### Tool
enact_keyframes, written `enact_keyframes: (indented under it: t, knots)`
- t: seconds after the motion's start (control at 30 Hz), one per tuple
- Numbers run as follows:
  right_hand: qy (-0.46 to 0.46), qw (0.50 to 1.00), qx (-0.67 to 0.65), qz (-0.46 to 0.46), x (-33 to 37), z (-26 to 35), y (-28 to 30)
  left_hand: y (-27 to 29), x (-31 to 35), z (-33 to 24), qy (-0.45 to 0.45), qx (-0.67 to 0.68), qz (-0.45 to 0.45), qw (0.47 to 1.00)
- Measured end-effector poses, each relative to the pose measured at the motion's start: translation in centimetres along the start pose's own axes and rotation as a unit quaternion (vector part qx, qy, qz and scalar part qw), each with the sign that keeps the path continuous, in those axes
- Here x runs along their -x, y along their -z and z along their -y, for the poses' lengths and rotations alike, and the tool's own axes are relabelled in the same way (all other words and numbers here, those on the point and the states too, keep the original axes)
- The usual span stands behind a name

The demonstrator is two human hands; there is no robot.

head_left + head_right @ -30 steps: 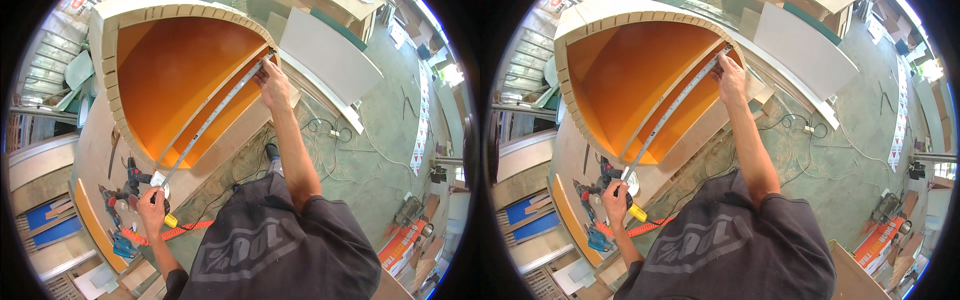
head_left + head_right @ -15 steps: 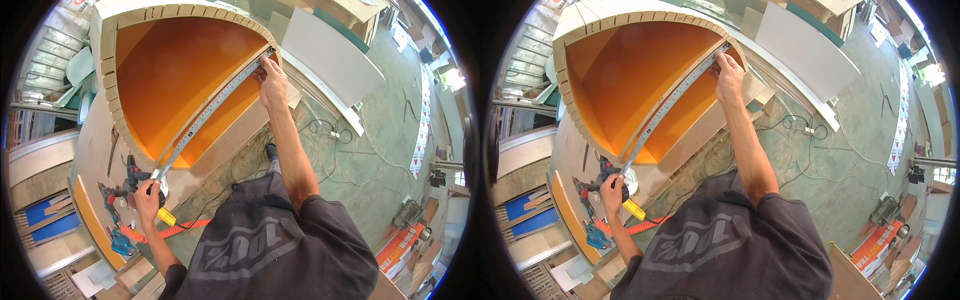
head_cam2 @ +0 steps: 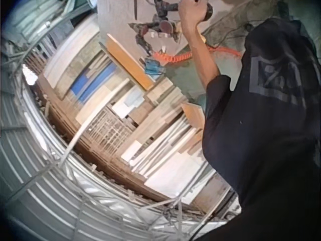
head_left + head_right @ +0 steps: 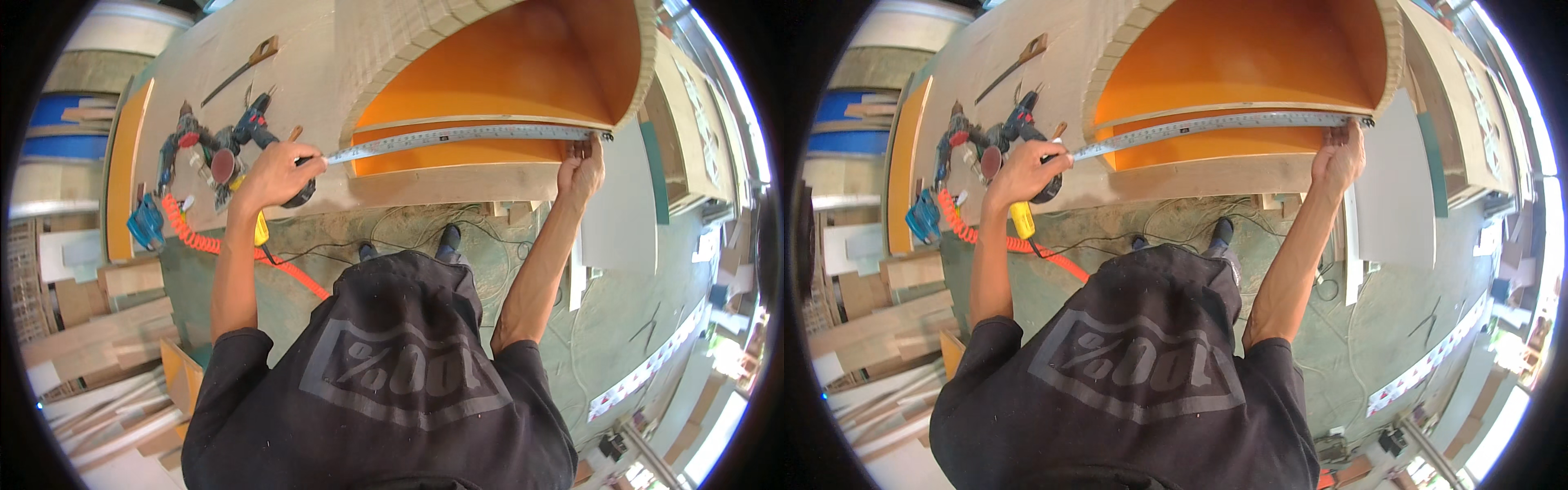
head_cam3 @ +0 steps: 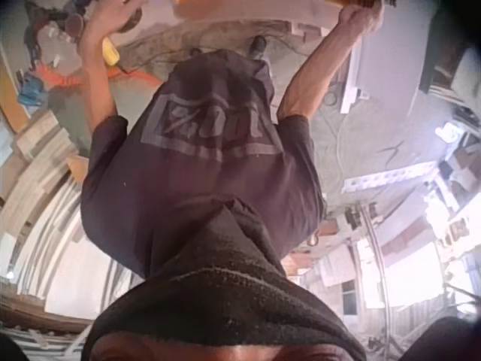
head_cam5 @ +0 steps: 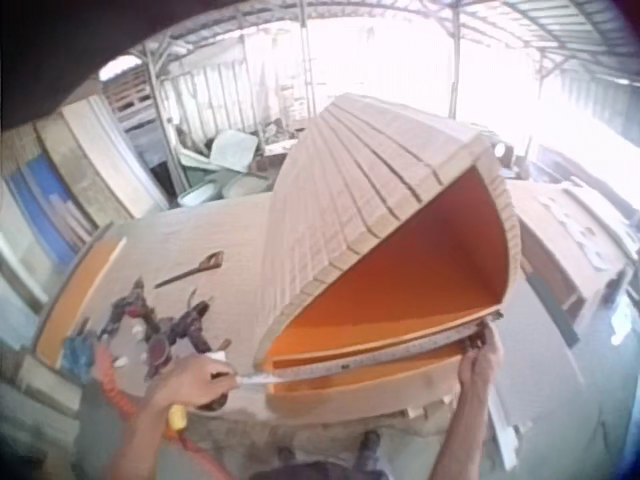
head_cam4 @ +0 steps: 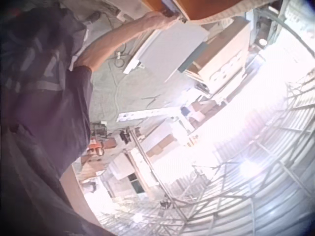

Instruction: The person measures curved wooden panels with a tape measure, carries them, and uses a pneumatic nailer to attach pieces together. They also handle various tools including a drill and a sander on a workbench.

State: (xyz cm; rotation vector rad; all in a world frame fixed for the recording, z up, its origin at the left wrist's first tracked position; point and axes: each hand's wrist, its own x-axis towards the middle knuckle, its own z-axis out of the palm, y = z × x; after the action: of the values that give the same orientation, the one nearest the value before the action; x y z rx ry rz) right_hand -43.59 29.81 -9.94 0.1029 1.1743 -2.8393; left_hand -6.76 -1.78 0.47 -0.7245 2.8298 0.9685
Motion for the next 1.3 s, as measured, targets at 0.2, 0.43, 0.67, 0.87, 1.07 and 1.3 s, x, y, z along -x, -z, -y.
enact_keyframes:
  t: [0.2, 0.43, 0.67, 0.87, 1.07, 1.3]
  knots:
    - [-0.019, 0.999, 0.046, 0.017, 0.7, 1.0, -0.6, 1.5, -0.7, 0.1, 0.001, 0.015, 0.037, 0.999]
    - [-0.021, 0.998, 0.060, 0.013, 1.0, 1.4, -0.8, 1.8, -1.2, -0.3, 0.058, 0.041, 0.079, 0.994]
    - [-0.031, 0.999, 0.014, 0.007, 1.3, 1.2, -1.1, 1.8, -1.6, 1.0, 0.042, 0.051, 0.075, 0.995]
    - [-0.022, 0.999, 0.038, 0.021, 0.5, 0.7, -0.3, 1.6, -1.6, 0.7, 0.031, 0.041, 0.095, 0.994]
    - [-0.021, 0.999, 0.028, 0.024, 0.9, 1.1, -0.8, 1.6, -2.1, 1.3, 0.019, 0.052, 0.094, 0.994]
    - [-0.031, 0.998, 0.048, 0.010, 1.6, 1.7, -1.9, 1.9, -2.2, 1.2, 0.045, 0.059, 0.116, 0.991]
